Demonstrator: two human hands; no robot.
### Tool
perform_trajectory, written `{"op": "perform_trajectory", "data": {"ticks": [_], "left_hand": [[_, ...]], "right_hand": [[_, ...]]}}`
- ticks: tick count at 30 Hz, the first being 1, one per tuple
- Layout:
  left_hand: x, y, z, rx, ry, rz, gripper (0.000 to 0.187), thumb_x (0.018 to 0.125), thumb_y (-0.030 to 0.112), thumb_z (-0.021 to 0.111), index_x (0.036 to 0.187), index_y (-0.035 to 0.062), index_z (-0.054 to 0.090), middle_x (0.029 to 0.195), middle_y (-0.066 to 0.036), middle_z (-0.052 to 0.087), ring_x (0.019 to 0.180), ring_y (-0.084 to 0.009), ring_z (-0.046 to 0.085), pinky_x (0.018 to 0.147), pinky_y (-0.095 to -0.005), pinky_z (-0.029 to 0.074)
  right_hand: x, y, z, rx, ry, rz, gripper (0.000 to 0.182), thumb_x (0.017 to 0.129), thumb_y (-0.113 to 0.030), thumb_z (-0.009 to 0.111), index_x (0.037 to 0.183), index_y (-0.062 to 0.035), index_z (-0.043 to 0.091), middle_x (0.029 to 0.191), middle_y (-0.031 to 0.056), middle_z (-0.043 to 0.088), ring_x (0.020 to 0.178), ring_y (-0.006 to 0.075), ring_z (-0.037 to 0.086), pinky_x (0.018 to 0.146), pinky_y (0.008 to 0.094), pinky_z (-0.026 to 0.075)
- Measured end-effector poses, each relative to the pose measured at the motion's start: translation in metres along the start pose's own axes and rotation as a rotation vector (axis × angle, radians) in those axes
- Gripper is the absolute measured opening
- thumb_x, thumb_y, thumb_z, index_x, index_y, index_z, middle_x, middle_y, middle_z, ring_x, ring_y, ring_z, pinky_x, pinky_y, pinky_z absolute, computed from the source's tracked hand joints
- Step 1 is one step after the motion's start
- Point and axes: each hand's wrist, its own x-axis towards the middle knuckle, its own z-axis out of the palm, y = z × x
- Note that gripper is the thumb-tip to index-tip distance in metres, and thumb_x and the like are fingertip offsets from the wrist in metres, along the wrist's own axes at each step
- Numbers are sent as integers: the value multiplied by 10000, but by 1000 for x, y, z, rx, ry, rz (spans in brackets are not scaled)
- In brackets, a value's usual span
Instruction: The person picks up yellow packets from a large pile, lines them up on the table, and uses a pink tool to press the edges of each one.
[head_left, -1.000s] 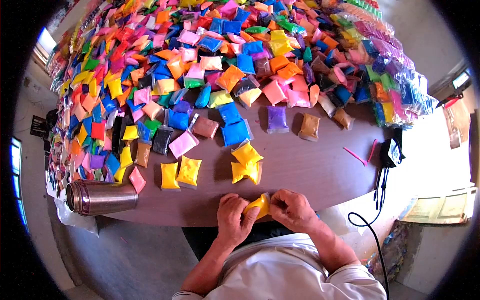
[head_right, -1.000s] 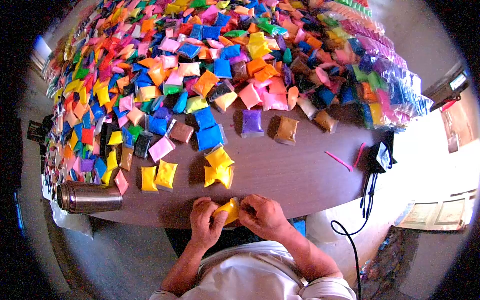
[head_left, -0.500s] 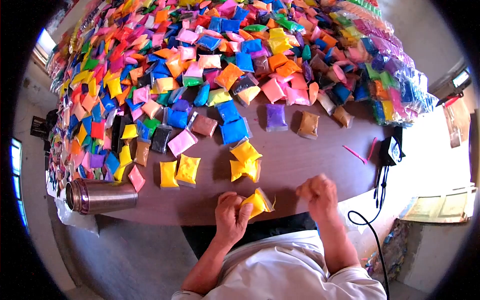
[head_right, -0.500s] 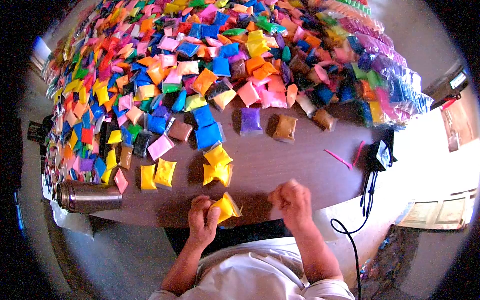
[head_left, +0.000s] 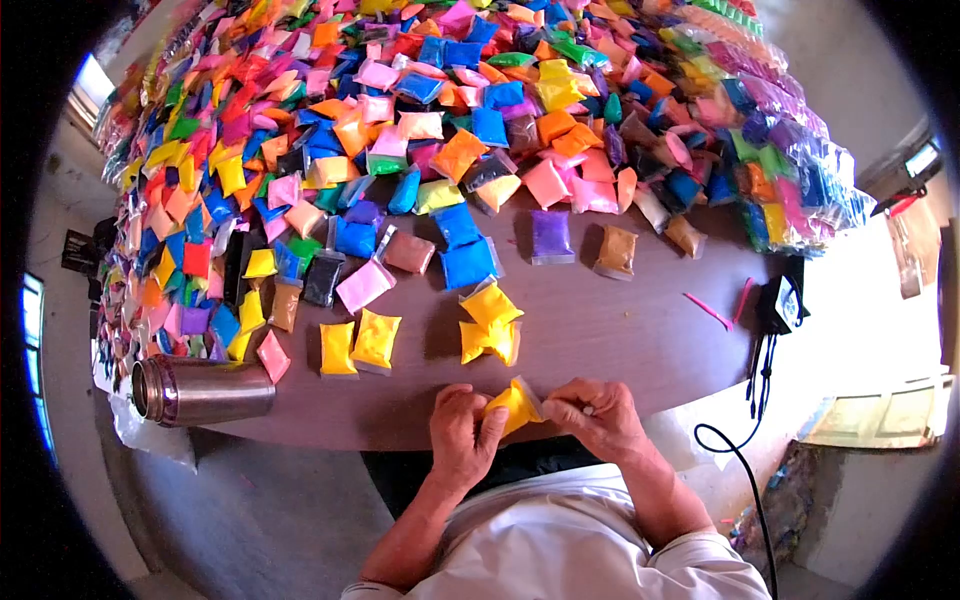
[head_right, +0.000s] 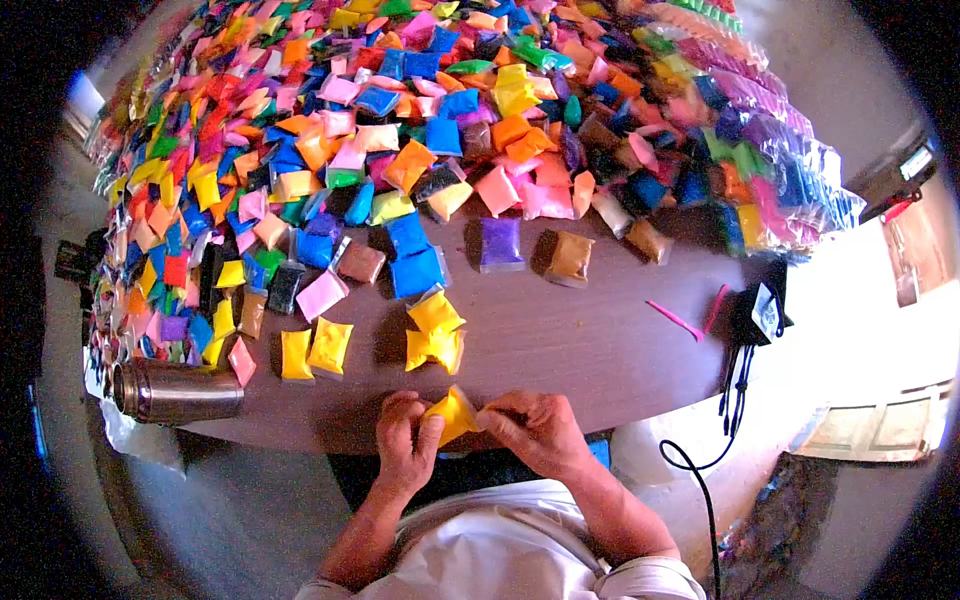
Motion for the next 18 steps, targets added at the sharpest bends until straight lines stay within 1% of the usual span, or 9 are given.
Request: {"op": "perform_trajectory", "data": {"ticks": [2,4,5,8,10,11,13,15,18], "left_hand": [[1,1,-1,-3,-8,2,278,926,278,592,763,58,543,675,-94,568,673,-284,583,838,-421,462],[2,1,-1,-9,-14,9,279,925,284,596,764,62,543,678,-92,568,677,-281,584,839,-421,463],[2,2,-1,-15,-7,5,275,925,277,594,765,59,543,682,-95,567,682,-285,584,839,-423,463],[1,2,0,-36,16,-6,269,925,263,590,763,55,539,684,-98,563,684,-296,580,838,-429,462],[1,4,0,-46,26,-10,266,925,256,588,761,53,536,683,-99,560,681,-302,576,837,-432,462],[3,6,1,-63,59,-9,267,925,250,585,752,55,528,676,-100,550,676,-308,571,838,-435,461],[4,5,1,-77,94,-8,269,925,245,582,743,57,519,669,-100,541,671,-314,566,838,-438,460],[1,-2,-1,-37,-22,46,253,923,237,579,749,61,529,677,-95,552,676,-319,570,838,-434,458],[-3,-2,-6,-74,-38,-10,224,914,234,586,780,57,558,693,-88,572,689,-312,582,851,-429,451]], "right_hand": [[1,9,-2,-12,53,-29,219,905,-182,664,945,33,673,815,47,647,763,102,602,670,266,501],[2,23,-14,145,438,-73,187,914,-165,641,903,21,655,772,39,621,729,102,588,646,259,489],[1,28,-25,142,438,-74,187,914,-165,641,903,21,655,772,39,621,729,102,588,646,259,489],[6,27,-42,-241,716,-21,188,930,-185,613,895,-1,617,726,36,574,720,105,551,642,253,463],[20,8,-29,-853,921,-708,243,942,-254,605,941,-11,610,726,50,554,697,121,518,637,260,444],[15,0,-21,-850,922,-712,243,942,-254,605,941,-11,610,726,50,554,697,121,518,637,260,444],[-2,-9,-2,-256,260,-301,284,940,-278,612,1003,-2,625,749,65,565,695,127,513,642,286,454],[1,-1,15,30,-34,-107,309,930,-273,631,1041,15,621,771,68,584,699,117,508,644,289,459],[8,23,31,40,-88,-2,301,927,-227,645,1027,53,596,840,50,621,788,87,555,683,260,488]]}}
